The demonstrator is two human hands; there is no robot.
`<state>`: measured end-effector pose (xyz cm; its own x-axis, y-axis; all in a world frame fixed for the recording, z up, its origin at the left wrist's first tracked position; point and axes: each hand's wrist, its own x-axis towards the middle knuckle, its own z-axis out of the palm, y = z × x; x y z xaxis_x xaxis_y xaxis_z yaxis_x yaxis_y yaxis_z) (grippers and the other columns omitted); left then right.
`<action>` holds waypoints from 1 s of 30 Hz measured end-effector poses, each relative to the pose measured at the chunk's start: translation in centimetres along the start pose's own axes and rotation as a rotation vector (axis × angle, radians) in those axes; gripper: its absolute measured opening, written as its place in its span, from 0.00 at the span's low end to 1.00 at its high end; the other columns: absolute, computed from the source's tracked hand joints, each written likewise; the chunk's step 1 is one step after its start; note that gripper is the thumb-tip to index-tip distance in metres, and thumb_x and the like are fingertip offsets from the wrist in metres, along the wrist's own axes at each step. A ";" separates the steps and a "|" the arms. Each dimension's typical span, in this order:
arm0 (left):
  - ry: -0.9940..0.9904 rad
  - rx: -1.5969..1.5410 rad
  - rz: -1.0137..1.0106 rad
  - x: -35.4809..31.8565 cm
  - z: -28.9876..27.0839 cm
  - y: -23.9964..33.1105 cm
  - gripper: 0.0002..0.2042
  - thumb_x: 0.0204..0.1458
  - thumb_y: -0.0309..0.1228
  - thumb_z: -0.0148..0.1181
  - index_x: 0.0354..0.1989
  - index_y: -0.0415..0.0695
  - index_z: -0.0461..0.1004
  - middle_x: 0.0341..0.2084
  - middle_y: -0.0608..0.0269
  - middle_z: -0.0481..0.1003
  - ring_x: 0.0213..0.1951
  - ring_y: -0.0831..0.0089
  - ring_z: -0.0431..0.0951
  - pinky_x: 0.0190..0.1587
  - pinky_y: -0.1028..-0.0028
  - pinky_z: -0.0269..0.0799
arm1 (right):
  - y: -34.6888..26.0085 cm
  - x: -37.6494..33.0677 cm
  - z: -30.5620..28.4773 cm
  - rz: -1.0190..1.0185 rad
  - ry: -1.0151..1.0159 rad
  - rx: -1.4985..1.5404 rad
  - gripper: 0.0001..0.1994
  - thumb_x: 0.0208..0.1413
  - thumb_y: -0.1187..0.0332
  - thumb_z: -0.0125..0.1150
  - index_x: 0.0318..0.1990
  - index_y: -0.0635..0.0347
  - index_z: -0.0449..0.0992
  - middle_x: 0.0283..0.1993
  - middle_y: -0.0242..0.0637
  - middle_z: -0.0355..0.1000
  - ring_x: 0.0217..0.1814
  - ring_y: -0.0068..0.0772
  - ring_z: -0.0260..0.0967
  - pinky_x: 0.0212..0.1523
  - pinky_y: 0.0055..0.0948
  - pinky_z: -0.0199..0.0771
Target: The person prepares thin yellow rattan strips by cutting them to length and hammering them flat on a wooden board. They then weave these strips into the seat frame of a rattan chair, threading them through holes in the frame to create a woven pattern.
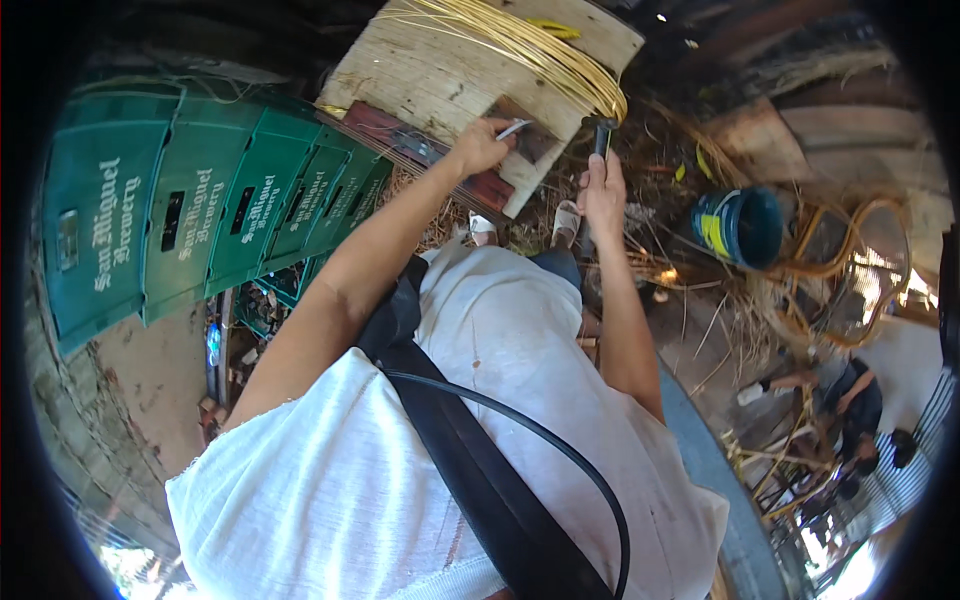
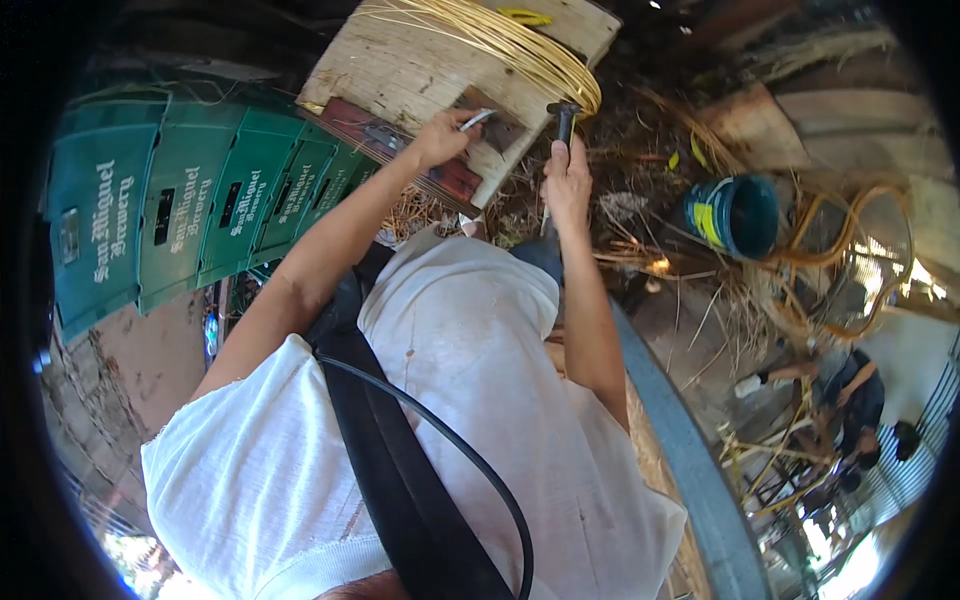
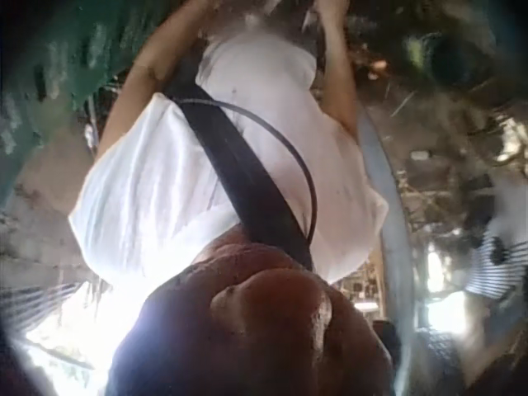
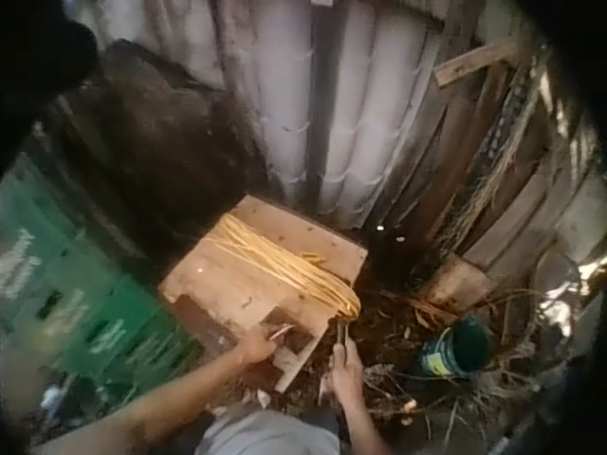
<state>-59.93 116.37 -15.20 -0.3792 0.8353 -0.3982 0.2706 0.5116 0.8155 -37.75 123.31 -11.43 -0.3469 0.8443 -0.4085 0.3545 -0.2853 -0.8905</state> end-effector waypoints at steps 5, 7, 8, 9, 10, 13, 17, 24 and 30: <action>0.272 -0.382 -0.060 -2.1 -0.2 1.9 0.13 0.53 0.35 0.60 0.42 0.40 0.78 0.20 0.70 0.73 0.19 0.83 0.66 0.23 0.78 0.63 | -8.0 6.5 3.5 -0.411 -0.159 -0.889 0.18 0.63 0.59 0.43 0.58 0.48 0.65 0.39 0.56 0.74 0.41 0.63 0.71 0.42 0.55 0.69; 0.312 -0.524 -0.101 -1.8 -0.4 3.4 0.14 0.54 0.40 0.60 0.37 0.40 0.78 0.18 0.71 0.70 0.17 0.84 0.63 0.20 0.79 0.60 | -8.5 9.3 5.2 -0.455 -0.256 -1.031 0.18 0.62 0.59 0.43 0.59 0.47 0.65 0.39 0.56 0.74 0.42 0.63 0.71 0.43 0.55 0.69; 0.311 -0.562 -0.129 -1.2 -0.4 3.6 0.14 0.54 0.40 0.60 0.37 0.40 0.78 0.17 0.71 0.70 0.17 0.84 0.63 0.20 0.79 0.61 | -8.0 10.5 5.7 -0.502 -0.273 -1.023 0.19 0.62 0.59 0.43 0.59 0.46 0.65 0.39 0.56 0.74 0.42 0.62 0.71 0.43 0.55 0.69; 0.313 -0.598 -0.161 -0.9 -0.2 3.7 0.14 0.54 0.40 0.60 0.37 0.40 0.78 0.17 0.71 0.70 0.17 0.83 0.64 0.20 0.79 0.61 | -7.2 11.4 6.3 -0.547 -0.296 -1.009 0.19 0.62 0.59 0.44 0.59 0.46 0.65 0.39 0.56 0.74 0.43 0.62 0.71 0.43 0.55 0.69; 0.312 -0.634 -0.191 -0.6 -0.1 3.8 0.15 0.54 0.40 0.60 0.38 0.40 0.78 0.17 0.71 0.69 0.17 0.83 0.64 0.20 0.78 0.61 | -6.5 12.3 6.7 -0.591 -0.317 -0.995 0.19 0.62 0.59 0.44 0.59 0.45 0.64 0.39 0.57 0.74 0.43 0.61 0.72 0.43 0.55 0.69; 0.339 -0.550 -0.305 -0.2 0.5 5.1 0.17 0.53 0.43 0.61 0.37 0.40 0.78 0.16 0.69 0.68 0.17 0.81 0.64 0.20 0.78 0.61 | -6.4 12.8 7.0 -0.591 -0.366 -1.038 0.19 0.61 0.62 0.46 0.60 0.44 0.65 0.39 0.55 0.74 0.43 0.58 0.72 0.43 0.53 0.70; 0.501 -0.689 -0.310 0.3 2.6 6.4 0.15 0.53 0.42 0.62 0.37 0.41 0.78 0.16 0.71 0.68 0.19 0.83 0.65 0.20 0.79 0.60 | -7.4 13.1 6.1 -0.742 -0.335 -0.838 0.14 0.59 0.64 0.48 0.50 0.49 0.74 0.38 0.53 0.74 0.40 0.57 0.73 0.40 0.49 0.72; 0.750 -0.779 -0.089 -1.5 2.7 11.3 0.10 0.55 0.38 0.60 0.35 0.44 0.79 0.19 0.72 0.73 0.17 0.84 0.65 0.17 0.82 0.54 | -10.1 10.7 0.3 -0.674 -0.694 -0.551 0.14 0.60 0.62 0.51 0.48 0.60 0.75 0.28 0.48 0.74 0.30 0.43 0.74 0.32 0.37 0.72; 0.962 -0.448 0.045 -3.0 -13.2 20.3 0.16 0.59 0.41 0.52 0.45 0.40 0.71 0.30 0.59 0.76 0.22 0.73 0.76 0.19 0.77 0.68 | -6.9 9.6 -11.4 -0.223 -0.780 -0.291 0.17 0.65 0.59 0.46 0.45 0.64 0.76 0.19 0.26 0.62 0.18 0.16 0.52 0.19 0.21 0.53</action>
<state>-64.98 121.60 8.11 -0.9704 0.2402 -0.0236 0.0256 0.1997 0.9795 -33.58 138.53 -6.91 -0.8942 0.2836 -0.3464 0.3790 0.0679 -0.9229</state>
